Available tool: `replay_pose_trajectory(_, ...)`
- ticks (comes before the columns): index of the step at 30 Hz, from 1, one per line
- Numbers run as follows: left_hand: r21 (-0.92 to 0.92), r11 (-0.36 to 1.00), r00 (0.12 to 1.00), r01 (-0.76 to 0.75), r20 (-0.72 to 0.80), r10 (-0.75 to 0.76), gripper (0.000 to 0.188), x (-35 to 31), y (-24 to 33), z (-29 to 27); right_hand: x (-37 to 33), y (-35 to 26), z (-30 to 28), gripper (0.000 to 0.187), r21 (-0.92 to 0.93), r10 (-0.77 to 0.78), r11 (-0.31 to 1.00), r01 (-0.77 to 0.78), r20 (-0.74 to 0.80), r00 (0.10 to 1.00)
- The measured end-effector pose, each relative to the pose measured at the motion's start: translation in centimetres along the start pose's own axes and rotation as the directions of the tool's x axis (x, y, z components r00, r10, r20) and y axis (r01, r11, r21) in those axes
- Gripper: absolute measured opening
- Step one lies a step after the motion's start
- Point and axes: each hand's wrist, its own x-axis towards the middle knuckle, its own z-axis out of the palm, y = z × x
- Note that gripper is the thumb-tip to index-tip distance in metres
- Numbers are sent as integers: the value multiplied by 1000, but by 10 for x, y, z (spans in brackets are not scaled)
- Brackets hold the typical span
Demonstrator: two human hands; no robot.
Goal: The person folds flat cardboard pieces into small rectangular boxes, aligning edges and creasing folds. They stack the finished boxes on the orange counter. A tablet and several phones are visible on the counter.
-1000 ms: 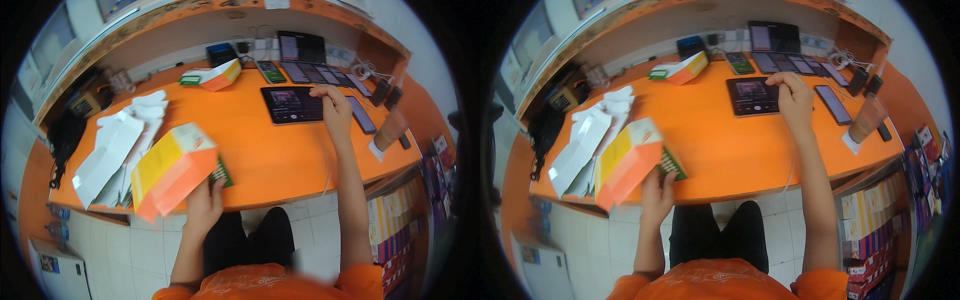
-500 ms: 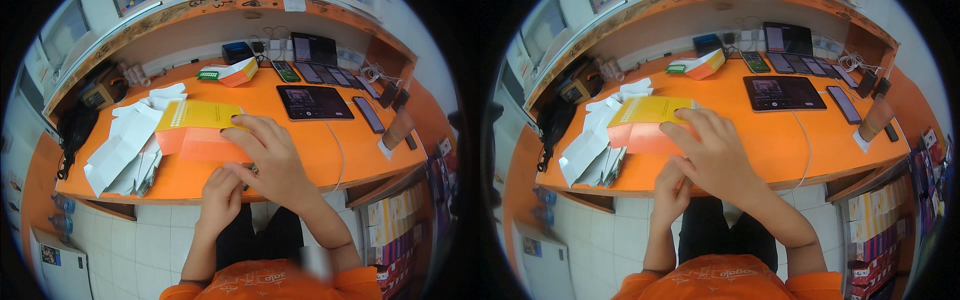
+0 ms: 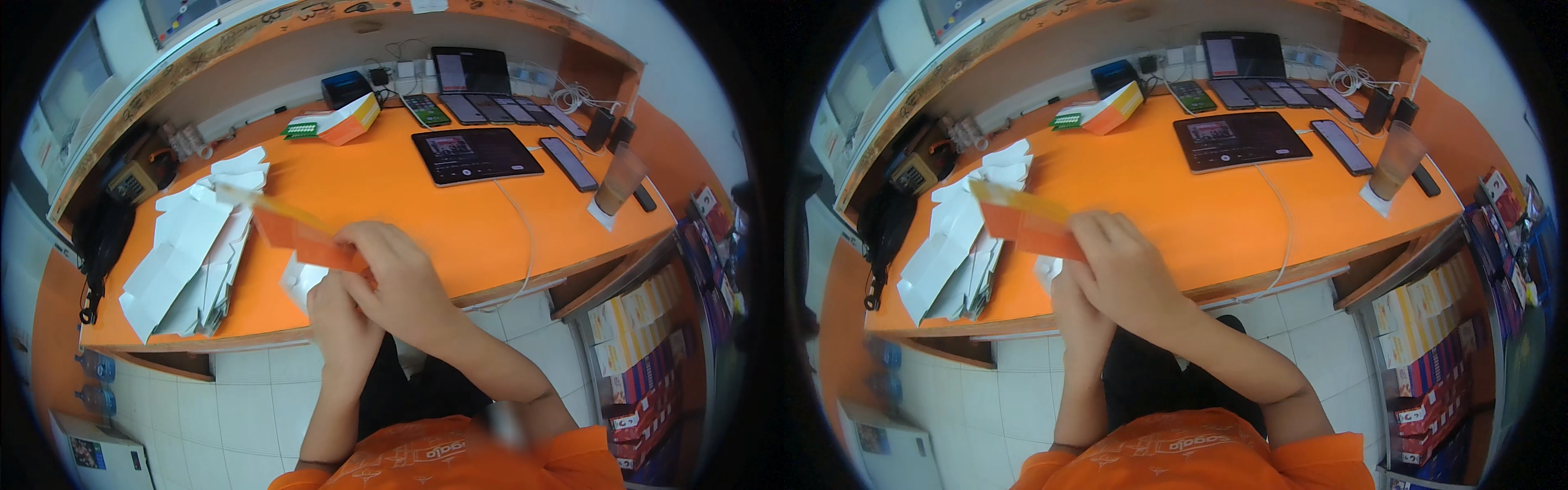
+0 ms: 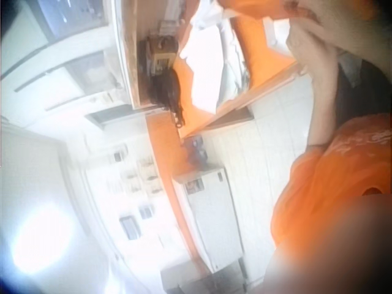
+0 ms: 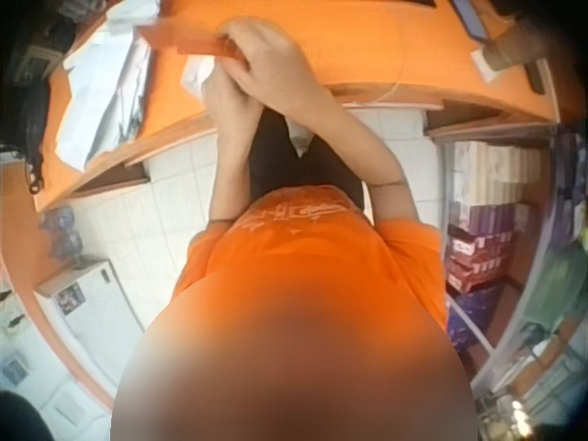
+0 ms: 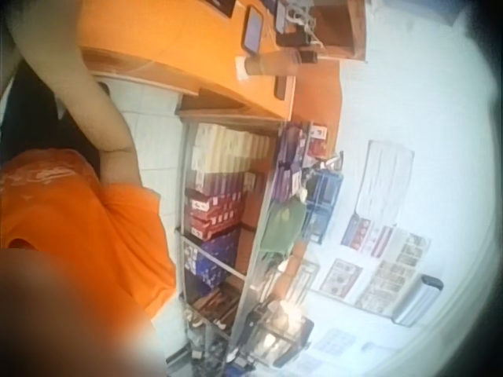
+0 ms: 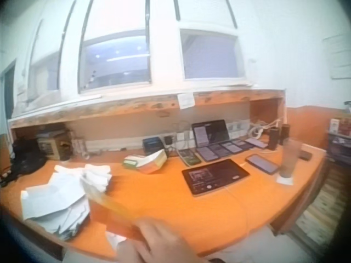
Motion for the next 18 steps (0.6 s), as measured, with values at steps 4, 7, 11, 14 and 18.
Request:
replay_pose_trajectory(4,-53,998,990,18,-139,-25,18,-1,2,-9,2,5,-9,29,32,-33,999,32,28,999)
replay_pose_trajectory(7,-162,979,988,126,-71,-139,13,-5,-1,-23,3,9,-20,28,235,130,962,-138,51,990)
replay_pose_trajectory(11,-215,965,988,149,-10,-155,22,-9,-11,-43,-5,3,-24,35,-38,-220,974,223,77,973)
replay_pose_trajectory(14,47,997,998,63,21,-64,28,-5,-18,-63,-9,-2,-23,38,-68,-357,929,363,90,930)
replay_pose_trajectory(18,-124,992,984,37,176,-14,19,20,-13,-73,-12,-4,-33,31,46,-220,975,218,67,973)
